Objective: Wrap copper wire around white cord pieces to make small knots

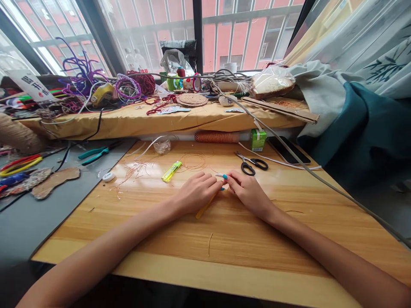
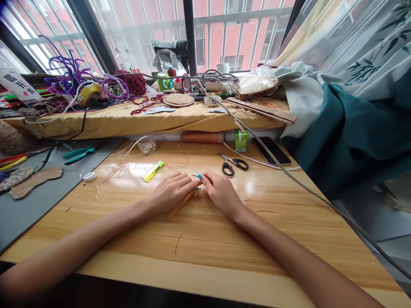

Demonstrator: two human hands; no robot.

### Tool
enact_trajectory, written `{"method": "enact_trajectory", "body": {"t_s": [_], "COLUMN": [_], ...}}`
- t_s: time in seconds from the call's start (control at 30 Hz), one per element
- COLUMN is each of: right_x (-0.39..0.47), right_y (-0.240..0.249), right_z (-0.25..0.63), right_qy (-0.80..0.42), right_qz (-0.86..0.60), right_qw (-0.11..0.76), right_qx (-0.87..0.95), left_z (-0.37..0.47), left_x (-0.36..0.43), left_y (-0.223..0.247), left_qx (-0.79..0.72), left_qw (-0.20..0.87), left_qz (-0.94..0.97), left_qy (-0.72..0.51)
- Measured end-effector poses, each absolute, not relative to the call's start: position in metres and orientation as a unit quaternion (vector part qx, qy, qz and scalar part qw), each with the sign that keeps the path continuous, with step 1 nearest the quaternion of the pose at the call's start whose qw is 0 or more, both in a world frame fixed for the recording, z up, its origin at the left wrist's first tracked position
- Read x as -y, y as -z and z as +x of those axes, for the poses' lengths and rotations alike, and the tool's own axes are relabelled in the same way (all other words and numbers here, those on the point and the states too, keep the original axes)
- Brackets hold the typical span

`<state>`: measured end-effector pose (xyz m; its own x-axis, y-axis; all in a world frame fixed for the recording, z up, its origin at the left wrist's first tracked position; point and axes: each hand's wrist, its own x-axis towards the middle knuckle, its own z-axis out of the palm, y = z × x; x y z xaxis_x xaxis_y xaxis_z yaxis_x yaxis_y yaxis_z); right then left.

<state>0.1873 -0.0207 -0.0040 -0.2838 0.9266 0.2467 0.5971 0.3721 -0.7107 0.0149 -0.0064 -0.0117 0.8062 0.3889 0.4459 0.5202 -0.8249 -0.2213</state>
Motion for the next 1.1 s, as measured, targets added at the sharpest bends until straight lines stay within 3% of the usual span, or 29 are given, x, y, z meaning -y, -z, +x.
{"method": "enact_trajectory", "body": {"t_s": [0.13,0.27,0.47,0.57,0.7,0.9,1.1], "right_x": [0.023,0.024,0.026,0.027,0.027,0.028,0.024], "right_y": [0.009,0.014,0.011,0.007,0.003,0.008,0.012], "right_z": [0.187,0.188,0.188,0.187,0.186,0.185,0.186], "right_qy": [-0.165,-0.135,-0.183,-0.187,-0.157,-0.099,-0.107], "right_qz": [-0.491,-0.434,-0.367,-0.373,-0.449,-0.491,-0.508], "right_qw": [0.260,0.209,0.253,0.301,0.350,0.309,0.273], "right_qx": [0.815,0.866,0.876,0.858,0.807,0.809,0.810], "left_z": [0.014,0.013,0.014,0.014,0.015,0.016,0.015], "left_x": [0.009,0.008,0.000,-0.001,0.001,0.007,0.008], "left_y": [0.009,0.010,0.005,0.002,0.005,0.011,0.010], "left_qx": [0.257,0.288,0.326,0.327,0.323,0.284,0.297], "left_qw": [0.179,0.117,-0.142,-0.183,-0.096,0.133,0.174], "left_qz": [-0.920,-0.909,-0.877,-0.875,-0.897,-0.921,-0.906], "left_qy": [0.234,0.277,0.322,0.306,0.285,0.231,0.247]}}
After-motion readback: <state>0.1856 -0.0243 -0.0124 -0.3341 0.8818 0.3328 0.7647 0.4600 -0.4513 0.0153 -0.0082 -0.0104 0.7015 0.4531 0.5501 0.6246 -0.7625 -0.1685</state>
